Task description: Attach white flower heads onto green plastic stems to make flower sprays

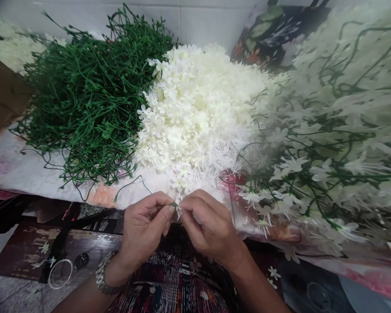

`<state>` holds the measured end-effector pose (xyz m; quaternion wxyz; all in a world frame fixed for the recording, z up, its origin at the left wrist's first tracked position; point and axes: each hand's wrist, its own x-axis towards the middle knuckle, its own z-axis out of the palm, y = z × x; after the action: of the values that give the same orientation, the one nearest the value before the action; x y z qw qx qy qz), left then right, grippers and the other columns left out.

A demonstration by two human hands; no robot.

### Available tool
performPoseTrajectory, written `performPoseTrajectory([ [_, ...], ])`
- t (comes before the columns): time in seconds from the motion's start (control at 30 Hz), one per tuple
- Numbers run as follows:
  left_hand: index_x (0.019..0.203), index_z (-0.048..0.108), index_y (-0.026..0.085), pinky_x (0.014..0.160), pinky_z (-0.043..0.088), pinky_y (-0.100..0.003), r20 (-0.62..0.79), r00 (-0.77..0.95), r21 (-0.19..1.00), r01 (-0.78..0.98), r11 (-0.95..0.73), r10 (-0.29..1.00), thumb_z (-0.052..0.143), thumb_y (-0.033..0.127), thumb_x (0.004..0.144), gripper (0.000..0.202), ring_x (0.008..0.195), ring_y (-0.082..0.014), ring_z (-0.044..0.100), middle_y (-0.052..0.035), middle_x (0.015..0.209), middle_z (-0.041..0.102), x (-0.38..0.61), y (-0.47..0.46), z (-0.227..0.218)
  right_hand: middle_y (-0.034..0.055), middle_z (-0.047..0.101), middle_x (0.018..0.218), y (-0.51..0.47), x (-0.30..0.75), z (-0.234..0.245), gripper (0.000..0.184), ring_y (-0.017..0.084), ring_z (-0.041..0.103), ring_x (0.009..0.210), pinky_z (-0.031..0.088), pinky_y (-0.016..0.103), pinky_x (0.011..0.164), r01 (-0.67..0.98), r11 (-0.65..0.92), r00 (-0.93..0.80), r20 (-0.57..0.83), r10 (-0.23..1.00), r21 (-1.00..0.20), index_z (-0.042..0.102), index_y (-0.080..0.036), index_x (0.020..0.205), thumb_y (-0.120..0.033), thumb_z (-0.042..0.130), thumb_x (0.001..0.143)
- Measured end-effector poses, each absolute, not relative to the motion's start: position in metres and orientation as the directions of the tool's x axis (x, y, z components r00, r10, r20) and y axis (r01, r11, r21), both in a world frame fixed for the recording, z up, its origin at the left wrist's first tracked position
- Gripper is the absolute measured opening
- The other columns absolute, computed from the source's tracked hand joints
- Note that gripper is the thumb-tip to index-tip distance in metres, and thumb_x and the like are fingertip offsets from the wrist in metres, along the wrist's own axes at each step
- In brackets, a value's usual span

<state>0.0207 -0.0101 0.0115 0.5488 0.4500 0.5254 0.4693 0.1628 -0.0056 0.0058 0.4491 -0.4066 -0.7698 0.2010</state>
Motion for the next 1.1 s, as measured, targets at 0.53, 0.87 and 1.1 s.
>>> performPoseTrajectory([
  [0.53,0.067,0.064,0.015,0.041,0.032,-0.016,-0.197,0.026,0.924,-0.329,0.195,0.980,0.071,0.028,0.071,0.015,0.045,-0.0056,0.040,0.0036,0.053,0.052,0.010,-0.015,0.004,0.0021,0.058,0.073,-0.012,0.151,0.021,0.012,0.013,0.057,0.065,0.048,0.025,0.056,0.428,0.548,-0.199,0.516,0.833,-0.719,0.058,-0.018,0.084,-0.008,0.051,0.083],
  [0.87,0.064,0.063,0.015,0.040,0.029,-0.017,-0.208,0.035,0.915,-0.347,0.207,0.978,0.074,0.035,0.067,0.023,0.043,-0.0058,0.037,0.0039,0.051,0.049,0.010,-0.014,0.007,0.0004,0.056,0.073,-0.016,0.148,0.018,0.013,0.011,0.055,0.064,0.046,0.024,0.056,0.316,0.460,-0.167,0.429,0.888,-0.830,0.056,-0.018,0.083,-0.007,0.051,0.081],
  [1.1,0.065,0.064,0.016,0.041,0.029,-0.017,-0.183,0.068,0.890,-0.412,0.195,0.981,0.074,0.030,0.069,0.018,0.045,-0.0056,0.037,0.0038,0.054,0.050,0.009,-0.015,0.006,-0.0004,0.056,0.072,-0.016,0.145,0.019,0.012,0.011,0.055,0.065,0.045,0.024,0.057,0.228,0.401,-0.139,0.378,0.915,-0.887,0.057,-0.019,0.080,-0.009,0.051,0.080],
])
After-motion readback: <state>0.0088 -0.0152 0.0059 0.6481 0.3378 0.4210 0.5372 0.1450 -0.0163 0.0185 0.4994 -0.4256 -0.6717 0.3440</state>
